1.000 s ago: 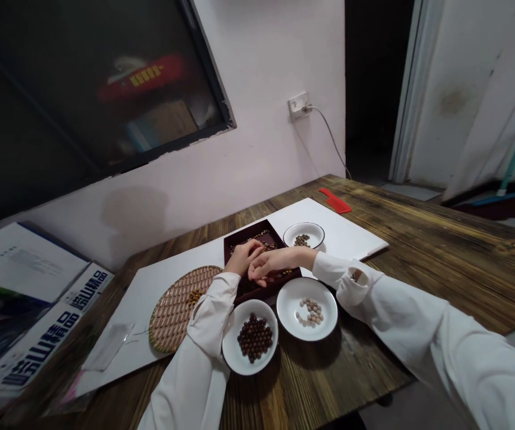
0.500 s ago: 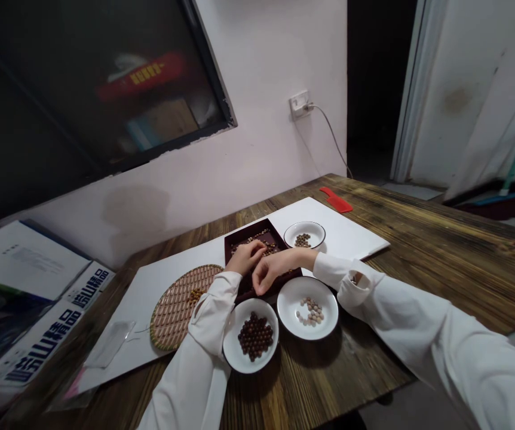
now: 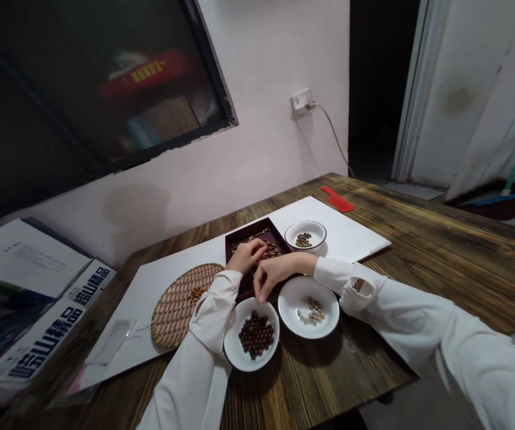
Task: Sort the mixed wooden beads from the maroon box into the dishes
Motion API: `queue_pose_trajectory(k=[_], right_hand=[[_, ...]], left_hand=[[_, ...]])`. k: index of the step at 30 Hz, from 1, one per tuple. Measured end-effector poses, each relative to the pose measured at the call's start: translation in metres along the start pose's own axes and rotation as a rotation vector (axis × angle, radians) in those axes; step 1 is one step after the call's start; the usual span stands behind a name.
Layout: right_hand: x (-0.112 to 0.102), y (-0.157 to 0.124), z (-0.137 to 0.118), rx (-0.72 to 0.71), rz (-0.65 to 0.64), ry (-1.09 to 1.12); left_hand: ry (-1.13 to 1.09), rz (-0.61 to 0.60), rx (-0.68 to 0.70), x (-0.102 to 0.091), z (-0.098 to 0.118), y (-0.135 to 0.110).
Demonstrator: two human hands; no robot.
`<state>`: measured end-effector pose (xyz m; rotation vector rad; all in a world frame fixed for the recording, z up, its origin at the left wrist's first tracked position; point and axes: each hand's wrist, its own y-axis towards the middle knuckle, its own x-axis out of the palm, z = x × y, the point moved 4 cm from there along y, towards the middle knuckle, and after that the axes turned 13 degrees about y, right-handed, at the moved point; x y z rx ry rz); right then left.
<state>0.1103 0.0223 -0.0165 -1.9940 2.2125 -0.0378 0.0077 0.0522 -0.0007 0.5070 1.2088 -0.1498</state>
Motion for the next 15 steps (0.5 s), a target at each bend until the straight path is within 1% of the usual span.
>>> queue_pose_trajectory(k=[6,11,15], right_hand=[[0.0013,0.0007,0.0006,-0.004,0.025,-0.011],[0.0023,0.0023,0.0001,-0.032,0.087,-0.039],[0.0042,0.0038,0.0005,-0.064,0.080,-0.060]], left_hand=[[-0.013,0.008,0.002,0.0004,-0.0010,0.0002],[-0.024,0.005,0.005,0.0000,-0.0006,0.0004],[-0.042,-0.005,-0.002,-0.0006,0.0001,0.0002]])
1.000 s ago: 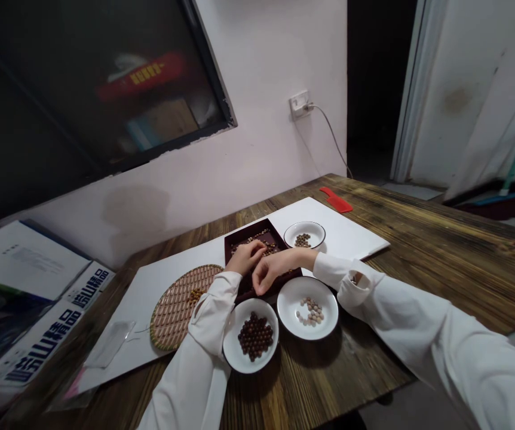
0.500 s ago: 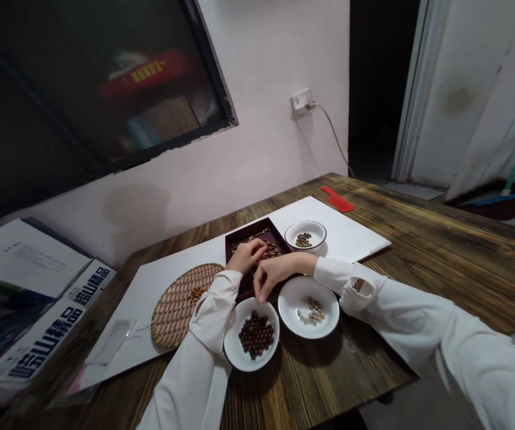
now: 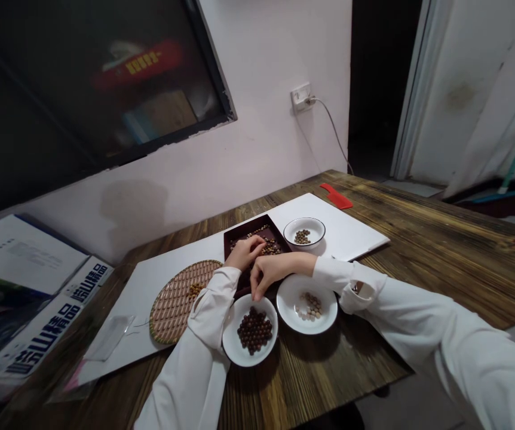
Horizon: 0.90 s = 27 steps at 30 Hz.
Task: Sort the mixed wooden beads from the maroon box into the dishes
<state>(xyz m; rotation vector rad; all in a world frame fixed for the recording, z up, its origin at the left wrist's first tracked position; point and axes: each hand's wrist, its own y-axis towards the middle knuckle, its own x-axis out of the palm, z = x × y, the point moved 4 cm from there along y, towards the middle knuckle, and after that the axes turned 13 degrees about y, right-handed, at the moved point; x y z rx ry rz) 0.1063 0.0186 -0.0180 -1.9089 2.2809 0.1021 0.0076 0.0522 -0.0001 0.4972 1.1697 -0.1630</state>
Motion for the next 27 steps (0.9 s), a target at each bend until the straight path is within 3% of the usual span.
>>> queue_pose_trajectory(k=[27], right_hand=[[-0.0005,-0.0027,-0.0022,0.023,-0.021,-0.078]], left_hand=[[0.000,0.024,0.001,-0.0031,0.0027,-0.0005]])
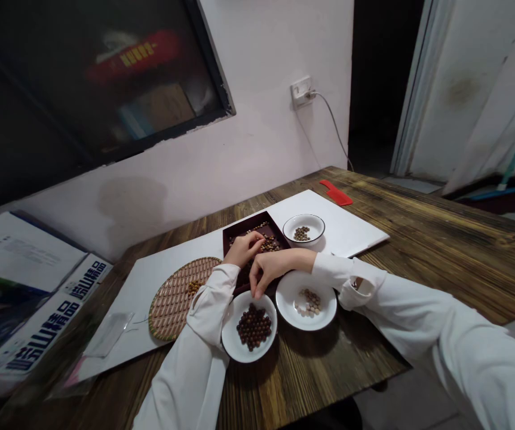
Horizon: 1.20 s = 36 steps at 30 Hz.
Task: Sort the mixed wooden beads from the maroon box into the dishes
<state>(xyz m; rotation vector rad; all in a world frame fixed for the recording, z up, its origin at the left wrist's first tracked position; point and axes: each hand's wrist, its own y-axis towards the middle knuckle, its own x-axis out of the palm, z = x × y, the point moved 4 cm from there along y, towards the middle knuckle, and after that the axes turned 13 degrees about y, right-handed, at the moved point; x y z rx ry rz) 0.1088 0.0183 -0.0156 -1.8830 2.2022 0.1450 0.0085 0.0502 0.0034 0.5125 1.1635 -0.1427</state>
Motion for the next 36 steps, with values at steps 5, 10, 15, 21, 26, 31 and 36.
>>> queue_pose_trajectory(k=[5,10,15,21,26,31,36], right_hand=[[0.0007,-0.0001,-0.0001,-0.004,-0.006,0.019],[0.0003,0.0003,0.0007,0.000,-0.007,0.022],[0.0004,-0.0002,0.0005,-0.001,-0.019,0.036],[0.0004,-0.0006,-0.0007,0.000,-0.021,0.032],[0.0006,-0.0007,-0.0006,0.008,-0.033,0.054],[0.0011,-0.0012,-0.0010,0.016,-0.034,0.076],[0.0009,-0.0014,-0.0010,0.012,-0.030,0.065]], left_hand=[[-0.008,0.005,0.003,0.0012,-0.0010,-0.0003],[-0.002,-0.003,-0.003,0.0036,-0.0026,-0.0003],[0.009,0.020,0.010,0.0033,-0.0026,0.0000],[0.012,0.015,0.017,0.0025,-0.0022,0.0001],[0.039,0.015,0.012,0.0051,-0.0050,0.0008],[0.039,0.028,0.031,0.0069,-0.0064,0.0014],[0.043,0.025,0.024,0.0071,-0.0068,0.0018]])
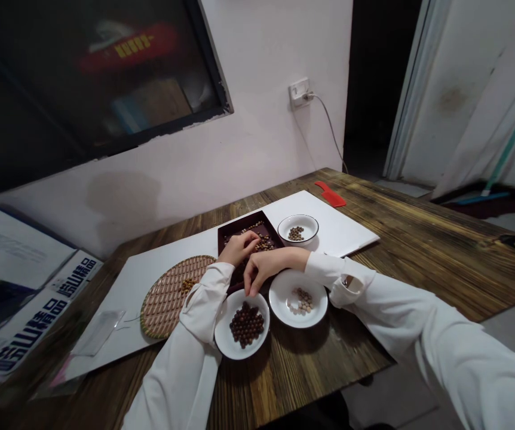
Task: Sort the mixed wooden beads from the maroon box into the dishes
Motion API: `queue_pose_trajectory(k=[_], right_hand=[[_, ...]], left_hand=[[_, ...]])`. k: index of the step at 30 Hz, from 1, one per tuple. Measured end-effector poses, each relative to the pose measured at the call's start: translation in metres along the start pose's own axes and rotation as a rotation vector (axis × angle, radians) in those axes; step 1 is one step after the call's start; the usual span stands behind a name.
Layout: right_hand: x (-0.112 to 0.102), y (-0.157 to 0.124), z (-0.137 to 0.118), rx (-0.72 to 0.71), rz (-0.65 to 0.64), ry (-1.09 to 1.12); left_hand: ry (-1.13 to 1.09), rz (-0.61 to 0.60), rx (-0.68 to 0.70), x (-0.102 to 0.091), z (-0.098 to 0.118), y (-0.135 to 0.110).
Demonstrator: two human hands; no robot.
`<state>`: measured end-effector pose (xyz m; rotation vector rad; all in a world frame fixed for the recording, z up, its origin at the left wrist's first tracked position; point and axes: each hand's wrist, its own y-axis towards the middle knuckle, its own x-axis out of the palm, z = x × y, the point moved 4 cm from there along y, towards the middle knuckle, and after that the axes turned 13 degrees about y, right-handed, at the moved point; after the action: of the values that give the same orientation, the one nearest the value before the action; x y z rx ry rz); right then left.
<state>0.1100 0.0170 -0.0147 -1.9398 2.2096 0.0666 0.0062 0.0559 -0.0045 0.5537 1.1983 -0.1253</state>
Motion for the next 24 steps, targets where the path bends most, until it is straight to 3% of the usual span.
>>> queue_pose_trajectory(k=[24], right_hand=[[0.0008,0.0004,-0.0028,0.024,0.022,0.012]], left_hand=[[-0.021,-0.020,-0.016,-0.0017,0.0030,-0.0003]])
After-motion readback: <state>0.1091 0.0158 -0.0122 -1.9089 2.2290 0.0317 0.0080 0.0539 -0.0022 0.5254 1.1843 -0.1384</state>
